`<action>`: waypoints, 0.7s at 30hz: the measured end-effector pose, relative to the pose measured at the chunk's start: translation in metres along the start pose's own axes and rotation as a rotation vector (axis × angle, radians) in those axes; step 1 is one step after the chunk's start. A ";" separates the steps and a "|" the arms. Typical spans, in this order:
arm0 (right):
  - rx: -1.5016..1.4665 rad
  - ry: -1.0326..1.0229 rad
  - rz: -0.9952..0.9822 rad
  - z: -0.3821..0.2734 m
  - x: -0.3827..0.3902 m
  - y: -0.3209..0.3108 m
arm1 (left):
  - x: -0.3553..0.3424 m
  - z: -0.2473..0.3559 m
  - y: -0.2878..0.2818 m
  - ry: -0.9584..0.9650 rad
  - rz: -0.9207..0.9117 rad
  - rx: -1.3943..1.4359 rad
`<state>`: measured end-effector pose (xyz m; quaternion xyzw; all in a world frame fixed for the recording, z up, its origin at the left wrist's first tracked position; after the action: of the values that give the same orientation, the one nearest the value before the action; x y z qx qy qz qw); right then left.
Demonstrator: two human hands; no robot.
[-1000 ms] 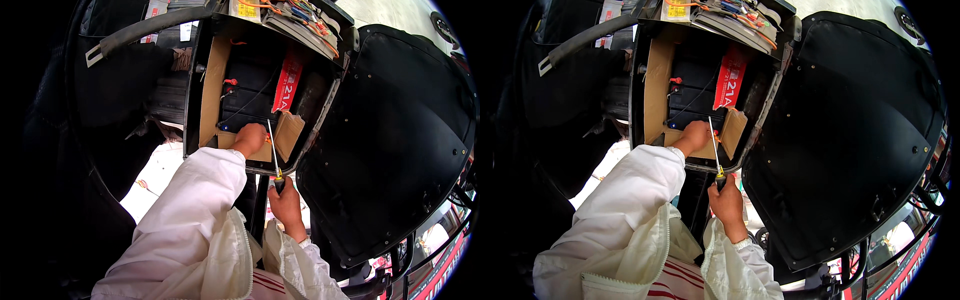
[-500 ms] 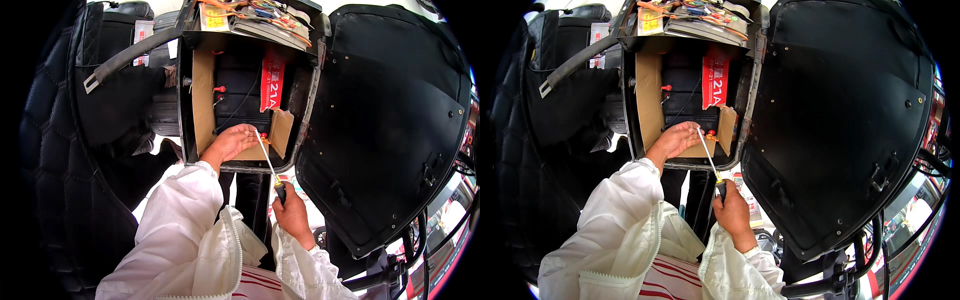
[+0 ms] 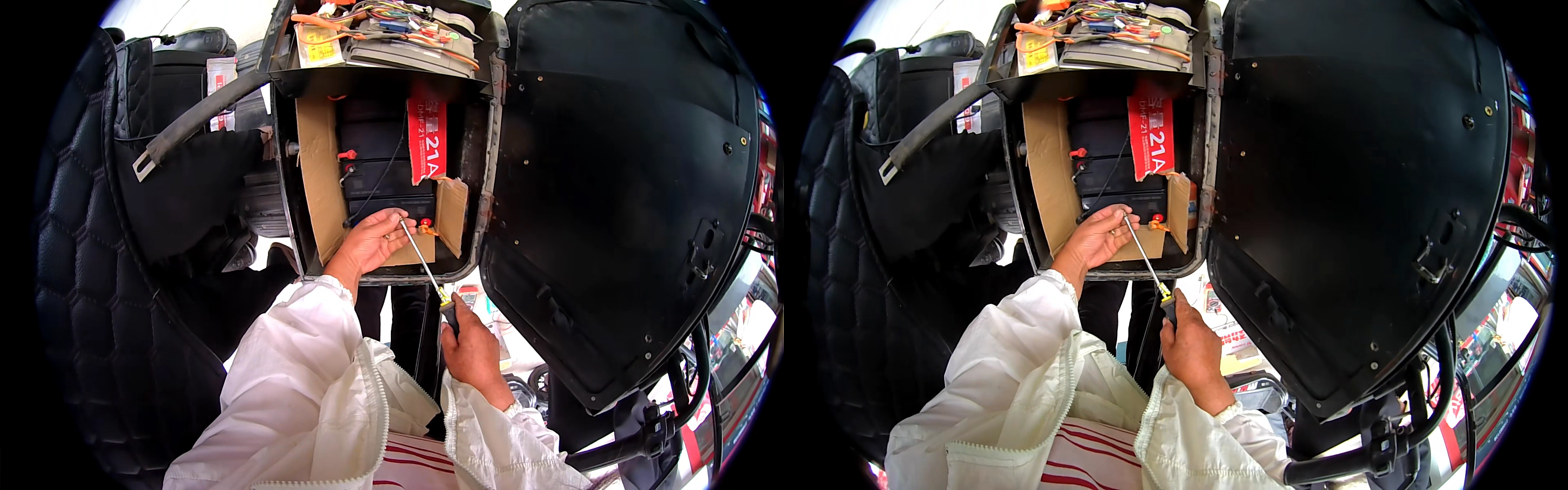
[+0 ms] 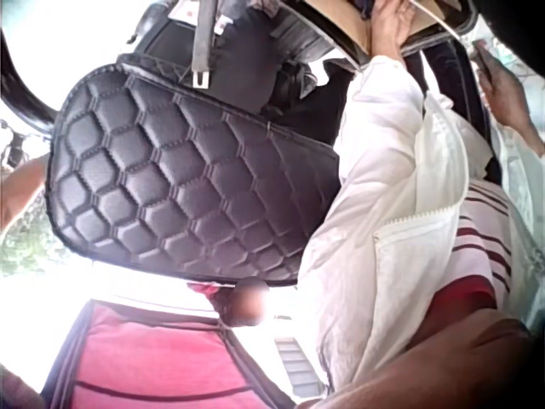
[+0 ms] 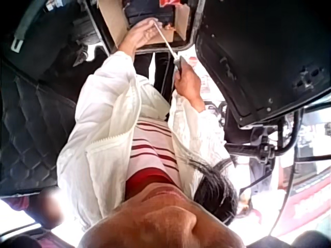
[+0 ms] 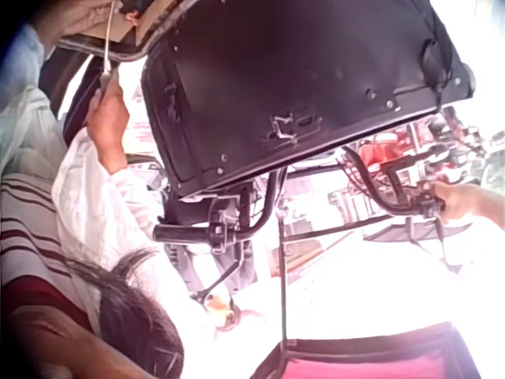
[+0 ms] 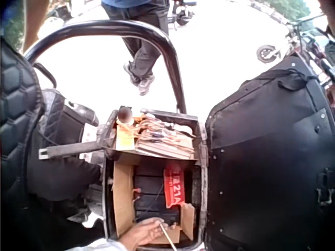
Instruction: The person works on the battery compartment of an electric vehicle, using a screwdriver to adjust connections and a multimeter to test the battery terminals. They also handle cardboard pieces and a red battery box within the compartment.
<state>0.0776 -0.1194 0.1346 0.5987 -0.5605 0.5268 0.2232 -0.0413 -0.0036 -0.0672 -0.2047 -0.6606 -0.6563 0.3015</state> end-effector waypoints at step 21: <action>-0.315 -0.019 0.061 0.023 0.012 -0.015 | -0.024 -0.032 -0.011 -0.228 0.074 -0.258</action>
<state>0.0976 -0.1406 0.1416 0.5440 -0.6563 0.4332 0.2927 -0.0272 -0.0331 -0.0927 -0.3390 -0.5927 -0.6967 0.2198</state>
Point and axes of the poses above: each hand's wrist, its own x-axis away from the middle knuckle, its own y-axis out of the palm, z = x × y, the point moved 10 cm from there along -x, towards the middle knuckle, and after that the axes turned 9 degrees about -z, right-handed, at the moved point
